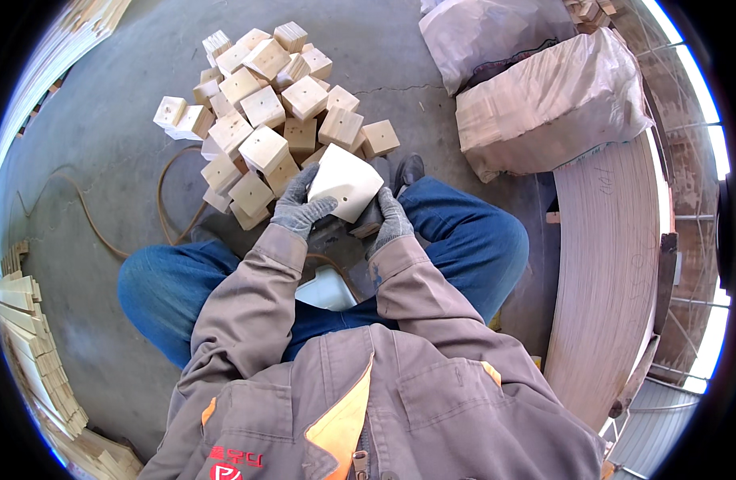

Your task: The person sits on the floor and sands small square wooden blocks one at a time using a sanding block. They rotate each block to sand multiple faces and place finished pieces aside.

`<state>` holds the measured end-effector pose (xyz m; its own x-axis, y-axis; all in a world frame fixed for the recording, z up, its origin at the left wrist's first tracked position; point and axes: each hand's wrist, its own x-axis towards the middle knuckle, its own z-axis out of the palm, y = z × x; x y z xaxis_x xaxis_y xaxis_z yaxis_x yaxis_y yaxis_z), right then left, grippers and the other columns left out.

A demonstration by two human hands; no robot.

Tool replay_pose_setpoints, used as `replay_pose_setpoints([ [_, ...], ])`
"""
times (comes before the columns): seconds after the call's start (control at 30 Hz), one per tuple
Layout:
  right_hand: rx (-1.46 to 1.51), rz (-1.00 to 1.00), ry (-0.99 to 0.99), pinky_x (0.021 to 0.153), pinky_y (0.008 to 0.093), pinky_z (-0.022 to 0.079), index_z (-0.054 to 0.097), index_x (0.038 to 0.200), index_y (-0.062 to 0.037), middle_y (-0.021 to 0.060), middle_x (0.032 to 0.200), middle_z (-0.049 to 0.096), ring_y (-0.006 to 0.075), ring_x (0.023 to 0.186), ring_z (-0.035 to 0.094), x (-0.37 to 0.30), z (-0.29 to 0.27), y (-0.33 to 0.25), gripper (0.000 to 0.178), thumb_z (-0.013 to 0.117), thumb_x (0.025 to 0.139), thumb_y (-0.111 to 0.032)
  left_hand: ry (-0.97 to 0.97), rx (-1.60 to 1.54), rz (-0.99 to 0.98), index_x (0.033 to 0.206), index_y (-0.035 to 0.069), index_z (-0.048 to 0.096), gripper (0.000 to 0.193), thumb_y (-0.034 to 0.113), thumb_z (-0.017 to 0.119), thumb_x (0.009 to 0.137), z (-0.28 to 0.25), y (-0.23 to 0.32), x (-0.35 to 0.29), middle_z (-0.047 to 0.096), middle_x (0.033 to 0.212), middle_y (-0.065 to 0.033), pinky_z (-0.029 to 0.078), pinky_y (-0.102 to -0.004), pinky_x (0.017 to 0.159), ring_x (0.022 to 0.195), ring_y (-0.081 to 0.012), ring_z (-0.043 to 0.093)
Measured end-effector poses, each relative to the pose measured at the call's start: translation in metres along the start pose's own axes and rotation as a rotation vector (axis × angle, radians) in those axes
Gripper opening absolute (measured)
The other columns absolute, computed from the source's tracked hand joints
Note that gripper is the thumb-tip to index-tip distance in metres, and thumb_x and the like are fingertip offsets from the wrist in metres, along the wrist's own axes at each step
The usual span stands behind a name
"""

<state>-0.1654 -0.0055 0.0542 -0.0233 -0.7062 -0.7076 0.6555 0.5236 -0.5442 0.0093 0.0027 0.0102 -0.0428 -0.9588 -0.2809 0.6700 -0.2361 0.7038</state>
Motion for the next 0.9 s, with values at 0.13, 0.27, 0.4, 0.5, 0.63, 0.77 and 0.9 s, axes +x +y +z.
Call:
replay_pose_setpoints([
  [0.13,0.002,-0.038,0.006,0.089,0.0385,0.061,0.062,0.134,-0.0012,0.0118,0.123,0.069,0.0237,0.101,0.07,-0.001,0.007,0.003,0.04,0.067,0.1,-0.022,-0.033,-0.069,-0.093,0.149,0.011,0.052,0.086,-0.005,0.088,0.072,0.011,0.004,-0.005,0.063,0.138,-0.0083,0.059,-0.0403,0.097,0.124,-0.0237,0.062],
  [0.27,-0.011,-0.068,0.005,0.089,0.0382,0.061,0.061,0.134,-0.001,0.0116,0.123,0.068,0.0234,0.1,0.07,-0.001,0.014,0.009,0.041,0.068,0.1,-0.022,0.054,-0.102,-0.007,0.15,0.013,0.05,0.085,-0.005,0.087,0.075,0.01,-0.006,-0.005,0.063,0.139,-0.0081,0.058,-0.0408,0.098,0.124,-0.0244,0.062],
  [0.4,-0.074,-0.115,0.025,0.089,0.0379,0.061,0.061,0.135,-0.0009,0.0115,0.123,0.068,0.023,0.1,0.07,-0.005,0.009,0.01,0.041,0.068,0.1,-0.022,0.081,-0.139,0.079,0.15,0.009,0.047,0.082,0.003,0.086,0.078,-0.004,-0.002,0.006,0.059,0.143,-0.0134,0.057,-0.0451,0.101,0.126,-0.0291,0.061],
  [0.5,-0.145,-0.178,0.027,0.089,0.0377,0.061,0.061,0.135,-0.0008,0.0113,0.123,0.068,0.0228,0.1,0.069,-0.006,-0.001,0.01,0.042,0.068,0.1,-0.023,-0.02,-0.247,0.101,0.151,0.006,0.044,0.08,0.009,0.083,0.081,-0.003,0.015,0.012,0.057,0.143,-0.0165,0.056,-0.0483,0.102,0.127,-0.0335,0.061],
  [0.63,-0.261,-0.262,-0.013,0.085,0.0332,0.06,0.058,0.138,0.0003,0.0101,0.122,0.067,0.0192,0.1,0.068,-0.011,-0.009,-0.006,0.046,0.068,0.1,-0.023,-0.083,-0.387,0.081,0.15,0.002,0.042,0.08,0.011,0.081,0.08,0.021,0.054,0.0,0.057,0.142,-0.0193,0.052,-0.0524,0.108,0.131,-0.0375,0.058],
  [0.77,-0.327,-0.297,-0.057,0.084,0.0293,0.059,0.055,0.14,0.0015,0.0109,0.12,0.068,0.0183,0.099,0.068,-0.03,0.005,-0.031,0.048,0.067,0.1,-0.022,-0.008,-0.376,0.091,0.148,0.001,0.044,0.076,0.01,0.08,0.082,0.011,0.054,-0.004,0.058,0.141,-0.0191,0.05,-0.0513,0.111,0.13,-0.0376,0.058],
  [0.9,-0.452,-0.411,-0.135,0.087,0.0279,0.057,0.057,0.14,0.0017,0.0103,0.119,0.069,0.0174,0.1,0.067,-0.028,0.005,-0.044,0.048,0.069,0.099,-0.021,-0.033,-0.425,-0.023,0.143,-0.003,0.049,0.072,0.012,0.08,0.081,0.004,0.048,-0.004,0.061,0.137,-0.0202,0.049,-0.0506,0.111,0.126,-0.0377,0.061],
])
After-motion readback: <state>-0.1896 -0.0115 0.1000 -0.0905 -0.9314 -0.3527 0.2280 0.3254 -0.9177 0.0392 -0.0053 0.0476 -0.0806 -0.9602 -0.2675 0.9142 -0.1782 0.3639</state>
